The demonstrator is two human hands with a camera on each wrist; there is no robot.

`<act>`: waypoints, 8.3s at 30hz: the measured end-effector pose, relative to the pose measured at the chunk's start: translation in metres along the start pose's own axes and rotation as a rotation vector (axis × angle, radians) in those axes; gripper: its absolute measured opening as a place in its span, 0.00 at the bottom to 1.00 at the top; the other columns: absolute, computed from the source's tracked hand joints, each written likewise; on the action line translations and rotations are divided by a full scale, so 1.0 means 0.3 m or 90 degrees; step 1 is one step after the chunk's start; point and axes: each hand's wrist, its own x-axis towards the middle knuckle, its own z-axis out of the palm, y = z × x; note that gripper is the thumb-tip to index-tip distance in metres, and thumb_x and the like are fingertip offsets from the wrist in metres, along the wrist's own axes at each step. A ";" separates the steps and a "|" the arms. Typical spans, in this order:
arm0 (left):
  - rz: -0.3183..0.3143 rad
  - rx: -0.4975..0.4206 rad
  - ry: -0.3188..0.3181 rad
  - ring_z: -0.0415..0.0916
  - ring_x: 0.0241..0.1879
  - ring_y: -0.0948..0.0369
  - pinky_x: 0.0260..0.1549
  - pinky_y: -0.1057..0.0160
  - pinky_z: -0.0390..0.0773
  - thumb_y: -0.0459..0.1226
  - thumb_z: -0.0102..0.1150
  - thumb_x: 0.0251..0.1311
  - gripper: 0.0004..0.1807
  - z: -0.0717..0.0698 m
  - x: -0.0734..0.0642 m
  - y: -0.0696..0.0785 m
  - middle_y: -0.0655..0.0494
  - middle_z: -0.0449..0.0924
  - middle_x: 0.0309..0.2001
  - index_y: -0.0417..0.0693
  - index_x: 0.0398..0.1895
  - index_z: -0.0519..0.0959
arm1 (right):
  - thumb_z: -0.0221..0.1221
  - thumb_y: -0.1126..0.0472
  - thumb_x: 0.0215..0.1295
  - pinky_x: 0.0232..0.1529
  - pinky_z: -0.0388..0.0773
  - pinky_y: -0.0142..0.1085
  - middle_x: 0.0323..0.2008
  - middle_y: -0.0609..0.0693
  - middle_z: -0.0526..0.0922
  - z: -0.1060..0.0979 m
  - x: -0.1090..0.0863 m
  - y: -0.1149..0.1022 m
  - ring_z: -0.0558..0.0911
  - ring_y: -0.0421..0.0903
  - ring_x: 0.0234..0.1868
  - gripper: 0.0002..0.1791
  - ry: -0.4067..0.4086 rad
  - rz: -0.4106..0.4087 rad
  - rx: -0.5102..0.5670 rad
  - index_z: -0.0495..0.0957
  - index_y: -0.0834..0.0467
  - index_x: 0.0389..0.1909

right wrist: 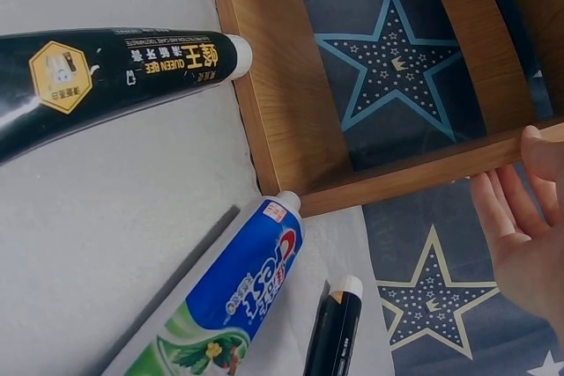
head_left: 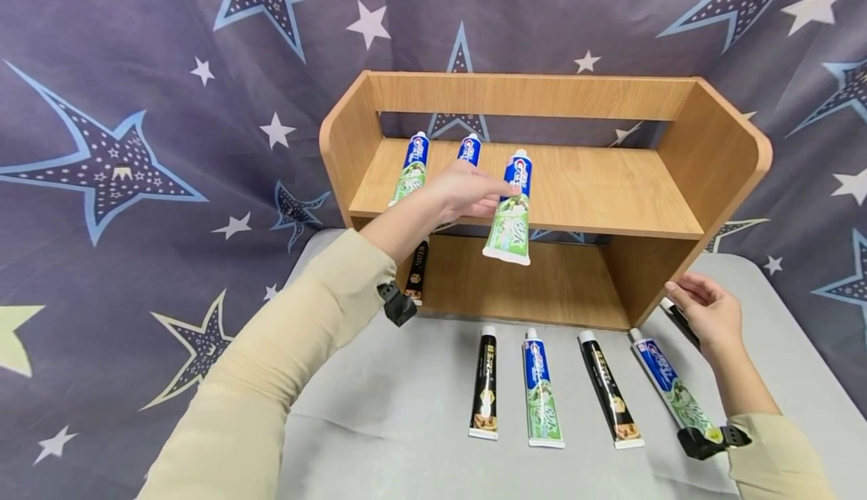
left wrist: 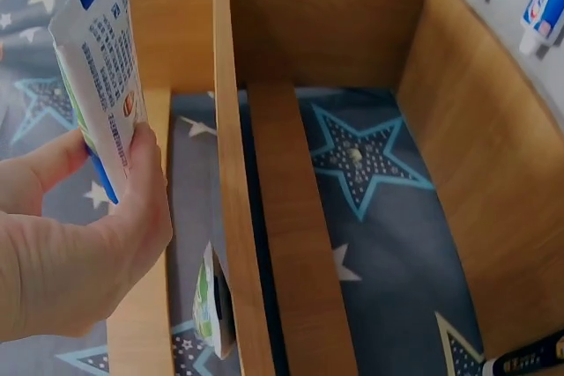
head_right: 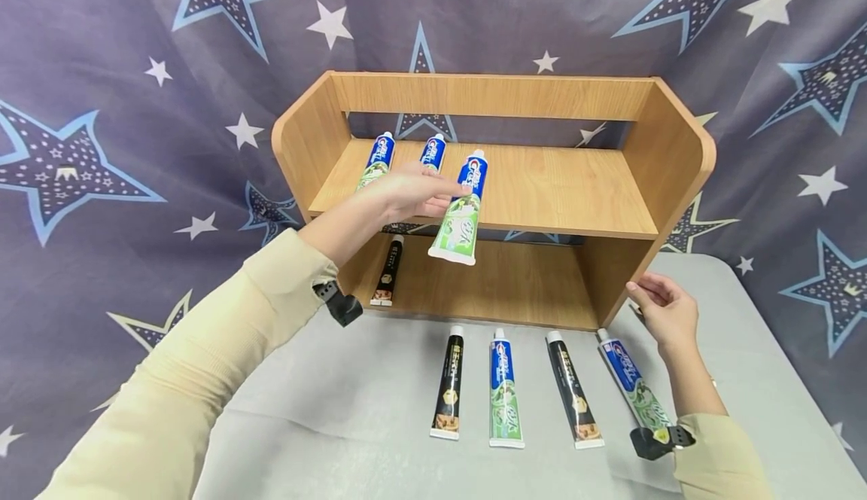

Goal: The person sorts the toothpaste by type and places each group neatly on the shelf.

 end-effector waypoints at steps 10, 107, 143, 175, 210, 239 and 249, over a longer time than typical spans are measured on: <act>-0.019 0.087 0.107 0.84 0.42 0.60 0.35 0.73 0.83 0.38 0.65 0.58 0.36 0.010 0.115 0.030 0.48 0.78 0.54 0.39 0.67 0.61 | 0.62 0.73 0.58 0.32 0.80 0.18 0.26 0.34 0.85 0.028 -0.040 -0.050 0.83 0.27 0.27 0.15 -0.012 0.009 0.031 0.81 0.47 0.30; 0.257 0.179 0.176 0.82 0.38 0.57 0.39 0.68 0.82 0.32 0.62 0.57 0.11 -0.004 -0.027 -0.652 0.45 0.85 0.39 0.39 0.43 0.80 | 0.72 0.68 0.47 0.35 0.82 0.26 0.36 0.43 0.87 -0.221 0.268 0.378 0.87 0.35 0.34 0.25 0.015 -0.036 0.058 0.78 0.64 0.50; 0.073 0.264 0.127 0.73 0.23 0.63 0.26 0.69 0.74 0.31 0.72 0.41 0.17 0.174 0.012 -0.960 0.47 0.82 0.26 0.36 0.33 0.75 | 0.72 0.67 0.47 0.35 0.82 0.26 0.35 0.44 0.88 -0.204 0.249 0.367 0.87 0.35 0.34 0.25 0.016 -0.030 0.058 0.79 0.64 0.49; -0.117 0.097 0.163 0.77 0.16 0.66 0.20 0.70 0.82 0.29 0.70 0.42 0.08 0.219 0.000 -0.912 0.49 0.83 0.24 0.37 0.25 0.78 | 0.70 0.66 0.51 0.35 0.82 0.22 0.31 0.36 0.87 -0.106 0.131 0.193 0.86 0.31 0.31 0.14 0.009 -0.027 0.006 0.83 0.52 0.39; -0.155 -0.197 0.066 0.85 0.38 0.58 0.48 0.61 0.83 0.31 0.61 0.57 0.22 0.063 0.100 -0.921 0.37 0.82 0.50 0.28 0.53 0.75 | 0.62 0.72 0.58 0.31 0.78 0.15 0.25 0.30 0.84 0.028 -0.036 -0.055 0.82 0.24 0.27 0.16 0.018 0.022 -0.014 0.80 0.43 0.30; -0.109 -0.184 0.151 0.82 0.38 0.61 0.44 0.67 0.84 0.31 0.67 0.51 0.18 -0.060 0.288 -0.817 0.46 0.84 0.44 0.33 0.46 0.79 | 0.69 0.64 0.54 0.31 0.79 0.17 0.25 0.31 0.85 0.014 -0.015 -0.009 0.82 0.26 0.27 0.10 0.028 -0.016 -0.040 0.82 0.44 0.30; -0.059 -0.122 0.230 0.81 0.33 0.60 0.35 0.66 0.83 0.44 0.75 0.42 0.18 -0.187 0.675 -1.017 0.55 0.85 0.36 0.44 0.36 0.84 | 0.63 0.71 0.57 0.30 0.77 0.15 0.24 0.29 0.84 0.028 -0.032 -0.052 0.82 0.24 0.26 0.16 0.025 0.018 -0.039 0.80 0.42 0.29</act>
